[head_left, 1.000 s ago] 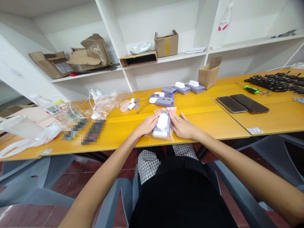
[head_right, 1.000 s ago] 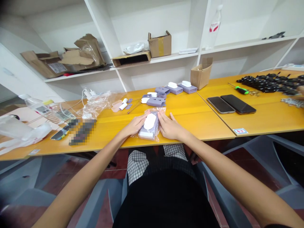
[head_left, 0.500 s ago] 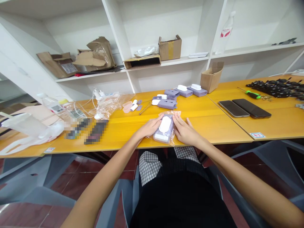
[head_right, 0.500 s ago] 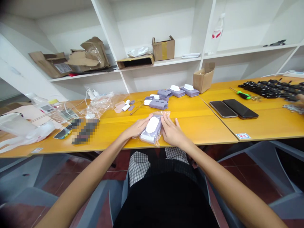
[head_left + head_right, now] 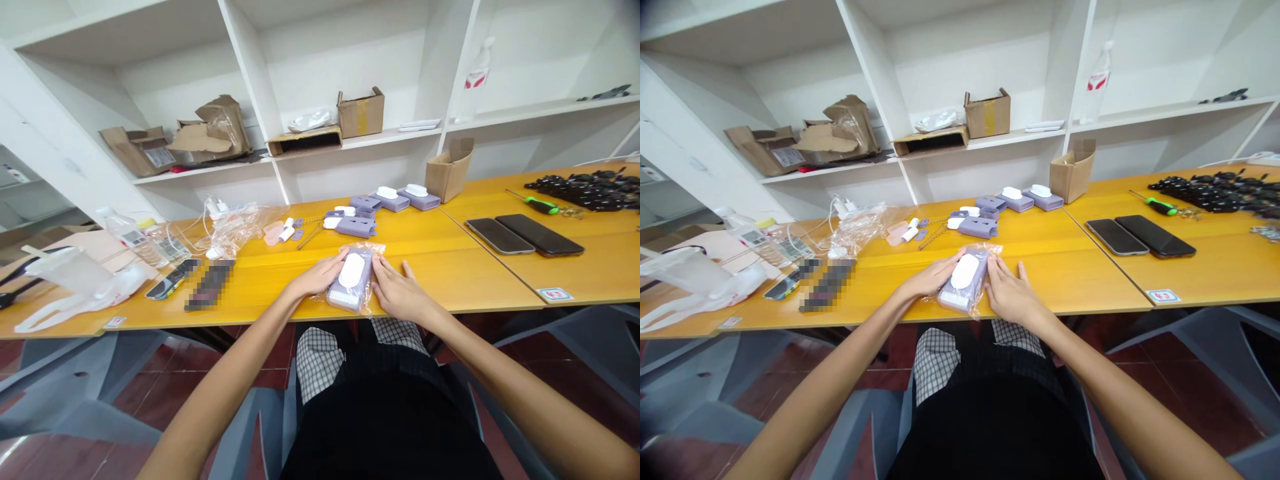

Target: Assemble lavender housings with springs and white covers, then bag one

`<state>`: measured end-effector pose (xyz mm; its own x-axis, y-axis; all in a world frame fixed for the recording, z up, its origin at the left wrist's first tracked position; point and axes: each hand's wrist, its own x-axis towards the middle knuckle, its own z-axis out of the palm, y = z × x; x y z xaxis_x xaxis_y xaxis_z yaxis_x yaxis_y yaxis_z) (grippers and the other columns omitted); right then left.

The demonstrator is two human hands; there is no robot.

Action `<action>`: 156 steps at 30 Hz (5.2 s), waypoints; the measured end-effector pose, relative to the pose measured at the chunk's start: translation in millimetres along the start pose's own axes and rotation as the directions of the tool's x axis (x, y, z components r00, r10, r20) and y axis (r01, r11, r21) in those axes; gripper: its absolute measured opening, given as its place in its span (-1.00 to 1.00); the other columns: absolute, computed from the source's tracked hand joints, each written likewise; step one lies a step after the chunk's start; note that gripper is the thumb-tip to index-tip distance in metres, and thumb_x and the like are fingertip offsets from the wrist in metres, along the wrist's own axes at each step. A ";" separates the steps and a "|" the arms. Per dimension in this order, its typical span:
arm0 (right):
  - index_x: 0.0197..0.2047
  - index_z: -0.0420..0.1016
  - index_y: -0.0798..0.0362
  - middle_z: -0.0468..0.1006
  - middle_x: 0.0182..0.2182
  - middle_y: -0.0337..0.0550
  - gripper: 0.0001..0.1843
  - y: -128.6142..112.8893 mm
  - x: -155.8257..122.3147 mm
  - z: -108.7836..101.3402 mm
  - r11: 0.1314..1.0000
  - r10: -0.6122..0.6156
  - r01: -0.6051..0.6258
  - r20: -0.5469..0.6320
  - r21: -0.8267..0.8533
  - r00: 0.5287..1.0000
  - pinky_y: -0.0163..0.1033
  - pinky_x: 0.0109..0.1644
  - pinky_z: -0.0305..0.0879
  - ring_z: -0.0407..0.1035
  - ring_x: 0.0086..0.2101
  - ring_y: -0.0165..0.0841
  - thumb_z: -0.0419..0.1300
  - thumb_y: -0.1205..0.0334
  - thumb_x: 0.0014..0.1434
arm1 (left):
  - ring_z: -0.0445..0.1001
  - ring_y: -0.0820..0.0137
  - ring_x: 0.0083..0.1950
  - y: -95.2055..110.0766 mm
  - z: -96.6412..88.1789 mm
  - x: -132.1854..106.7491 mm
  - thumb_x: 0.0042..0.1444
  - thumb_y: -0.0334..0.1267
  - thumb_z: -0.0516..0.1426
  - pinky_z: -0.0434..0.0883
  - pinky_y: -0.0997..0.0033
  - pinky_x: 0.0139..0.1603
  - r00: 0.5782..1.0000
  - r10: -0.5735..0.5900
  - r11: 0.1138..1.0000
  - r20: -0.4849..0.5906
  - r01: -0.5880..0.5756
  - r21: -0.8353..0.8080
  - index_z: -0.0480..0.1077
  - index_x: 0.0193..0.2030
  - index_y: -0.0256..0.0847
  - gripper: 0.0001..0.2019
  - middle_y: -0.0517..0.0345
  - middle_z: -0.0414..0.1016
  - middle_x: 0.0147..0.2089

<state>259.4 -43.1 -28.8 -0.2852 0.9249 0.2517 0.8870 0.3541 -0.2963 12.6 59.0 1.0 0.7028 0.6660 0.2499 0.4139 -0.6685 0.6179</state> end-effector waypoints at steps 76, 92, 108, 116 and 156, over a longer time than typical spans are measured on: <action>0.59 0.09 0.12 0.01 0.58 0.00 -0.22 86.6 2.9 -37.5 0.968 0.190 -0.158 0.161 -0.193 0.968 0.34 0.57 -0.13 -0.11 0.55 -0.05 -0.32 -0.07 0.48 | -0.16 0.09 0.69 -6.9 -26.4 -68.6 0.50 0.14 -0.25 -0.14 -0.13 0.66 0.900 -0.431 0.692 -0.066 0.377 0.616 -0.02 0.64 -0.30 -0.25 -0.09 -0.13 0.67; 0.54 0.23 -0.11 0.25 0.51 -0.01 -0.16 24.8 27.1 -63.6 0.991 -0.102 0.112 -0.132 0.074 0.986 0.52 0.53 -0.22 0.02 0.50 0.17 0.16 -0.32 0.33 | -0.14 0.11 0.70 -5.5 -29.0 -67.6 0.48 0.15 -0.26 -0.12 -0.17 0.65 0.894 -0.443 0.696 -0.059 0.385 0.606 -0.02 0.63 -0.32 -0.23 -0.10 -0.12 0.67; 0.62 -0.02 -0.08 0.31 0.47 0.15 -0.21 115.2 7.7 -71.4 0.966 0.140 -0.148 -0.051 -0.213 0.989 0.43 0.36 0.19 0.27 0.35 0.24 -0.08 -0.17 0.43 | -0.13 0.12 0.69 -6.3 -29.1 -68.6 0.49 0.15 -0.24 -0.13 -0.12 0.65 0.899 -0.432 0.698 -0.062 0.378 0.608 0.03 0.63 -0.23 -0.27 -0.05 -0.11 0.67; 0.56 0.12 0.06 0.35 0.36 0.41 -0.15 174.9 55.7 -78.4 0.855 0.449 -0.492 -0.241 -0.163 0.860 0.59 0.17 0.26 0.27 0.25 0.43 0.01 -0.22 0.36 | -0.13 0.13 0.70 -4.0 -29.2 -68.5 0.48 0.14 -0.23 -0.13 -0.11 0.66 0.895 -0.441 0.698 -0.059 0.384 0.605 0.02 0.63 -0.25 -0.26 -0.04 -0.11 0.67; -0.34 0.45 -0.04 0.63 0.17 0.09 -0.44 125.7 96.4 -42.8 0.861 0.036 -0.018 -0.025 0.509 0.999 0.18 0.22 0.40 0.52 0.13 0.07 0.48 -0.30 -0.11 | -0.10 0.14 0.69 -5.1 -27.2 -69.3 0.48 0.15 -0.20 -0.13 -0.11 0.66 0.900 -0.429 0.712 -0.073 0.387 0.585 0.07 0.61 -0.25 -0.27 -0.03 -0.07 0.67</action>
<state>358.9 84.6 -2.4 -0.2435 0.9332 0.2642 0.5837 0.3585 -0.7285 -53.9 25.2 0.8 0.4128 0.9107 0.0138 0.9056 -0.4121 0.1007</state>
